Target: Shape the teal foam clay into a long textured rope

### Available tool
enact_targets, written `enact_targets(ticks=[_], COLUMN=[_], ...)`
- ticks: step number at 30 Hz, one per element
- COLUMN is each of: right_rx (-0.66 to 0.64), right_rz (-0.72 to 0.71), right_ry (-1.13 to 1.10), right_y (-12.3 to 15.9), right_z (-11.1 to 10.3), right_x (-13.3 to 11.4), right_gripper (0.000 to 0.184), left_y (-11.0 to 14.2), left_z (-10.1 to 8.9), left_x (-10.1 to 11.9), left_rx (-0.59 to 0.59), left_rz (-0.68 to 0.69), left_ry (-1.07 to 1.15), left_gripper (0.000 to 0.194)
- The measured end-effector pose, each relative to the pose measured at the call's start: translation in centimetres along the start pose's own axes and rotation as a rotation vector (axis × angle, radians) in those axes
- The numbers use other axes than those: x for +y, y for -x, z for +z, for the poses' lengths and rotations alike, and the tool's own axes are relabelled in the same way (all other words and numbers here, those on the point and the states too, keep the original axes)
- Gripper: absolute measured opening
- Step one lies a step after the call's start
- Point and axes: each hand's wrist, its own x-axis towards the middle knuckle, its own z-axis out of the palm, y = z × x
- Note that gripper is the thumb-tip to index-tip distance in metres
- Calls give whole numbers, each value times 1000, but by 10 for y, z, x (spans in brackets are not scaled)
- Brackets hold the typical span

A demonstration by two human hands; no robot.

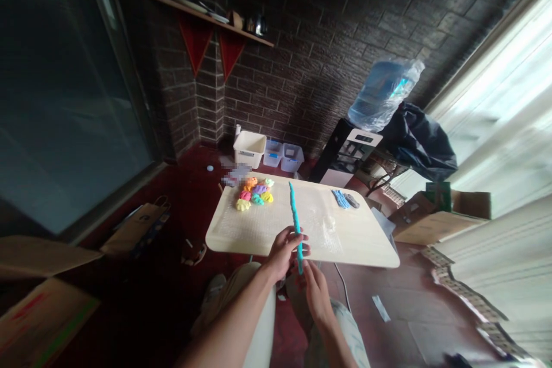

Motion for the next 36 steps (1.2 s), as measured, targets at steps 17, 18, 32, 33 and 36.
enact_targets(ticks=[17, 18, 32, 33, 36], right_rx=[60, 50, 18, 31, 89], right_rz=[-72, -80, -171, -177, -202], right_ry=[-88, -90, 61, 71, 83], right_y=[-21, -25, -30, -31, -38], right_z=[-22, -19, -18, -19, -25], right_x=[-17, -20, -35, -37, -46], right_gripper=[42, 42, 34, 34, 38], left_y=[-8, -7, -3, -2, 1], left_z=[-29, -29, -20, -19, -18], left_x=[9, 10, 3, 4, 5], left_rx=[-90, -88, -91, -100, -133], left_rz=[35, 38, 72, 62, 28], left_ry=[-168, -183, -233, -235, -241], left_gripper=[32, 33, 36, 36, 37])
